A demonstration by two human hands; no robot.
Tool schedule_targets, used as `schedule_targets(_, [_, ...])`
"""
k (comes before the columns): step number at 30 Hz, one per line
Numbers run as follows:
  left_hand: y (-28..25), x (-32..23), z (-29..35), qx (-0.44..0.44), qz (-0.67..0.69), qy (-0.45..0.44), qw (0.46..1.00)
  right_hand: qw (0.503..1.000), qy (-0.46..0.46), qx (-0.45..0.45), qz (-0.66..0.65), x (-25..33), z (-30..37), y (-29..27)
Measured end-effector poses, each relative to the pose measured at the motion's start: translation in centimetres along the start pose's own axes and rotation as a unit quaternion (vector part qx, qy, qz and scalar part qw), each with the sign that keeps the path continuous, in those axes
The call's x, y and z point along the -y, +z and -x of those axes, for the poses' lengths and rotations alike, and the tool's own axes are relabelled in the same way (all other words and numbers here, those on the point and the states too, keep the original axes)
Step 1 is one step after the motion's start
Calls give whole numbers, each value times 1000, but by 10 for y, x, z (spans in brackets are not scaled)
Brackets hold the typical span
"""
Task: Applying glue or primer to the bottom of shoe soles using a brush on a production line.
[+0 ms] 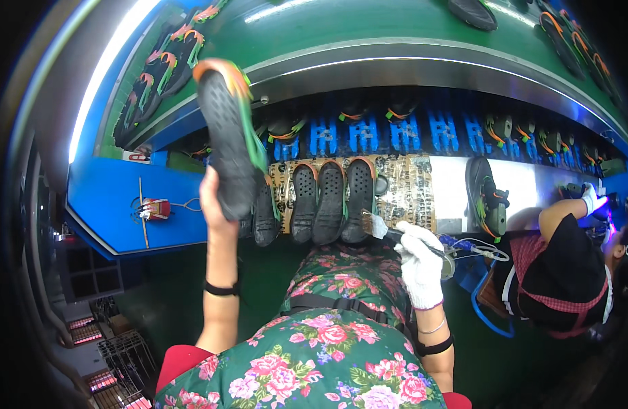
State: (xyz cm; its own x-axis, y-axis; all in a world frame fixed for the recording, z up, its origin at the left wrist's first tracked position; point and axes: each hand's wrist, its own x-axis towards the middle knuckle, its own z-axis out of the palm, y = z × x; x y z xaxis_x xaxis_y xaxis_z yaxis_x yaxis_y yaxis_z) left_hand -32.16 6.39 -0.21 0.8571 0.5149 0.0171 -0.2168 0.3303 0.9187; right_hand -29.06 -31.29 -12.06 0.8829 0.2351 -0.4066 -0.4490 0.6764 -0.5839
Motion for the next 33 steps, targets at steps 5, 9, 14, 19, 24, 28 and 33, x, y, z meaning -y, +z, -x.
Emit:
schedule_targets(5, [29,-74,-122,-62,58,30,996,1000,-16,16,17,-1,3,8])
schedule_targets(9, [-3,-65,-211,-200,-250,88,943,999,-21,-3,28,-1,9,9])
schedule_targets(14, [35,-39,-216,-90,-438,149,882,999,-45,-20,0,-6,10,-6])
schedule_targets(19, [33,-36,-236,-134,-662,180,715,998,-51,-26,26,-8,10,0])
schedule_targets(24, [41,-36,-240,-146,-642,186,729,997,-47,-54,40,-9,8,14])
schedule_targets(28, [58,-38,-247,-157,-617,176,751,997,-36,-57,44,-10,11,18])
schedule_targets(33, [-7,-38,-273,15,-426,273,862,997,-28,-46,46,-15,14,26])
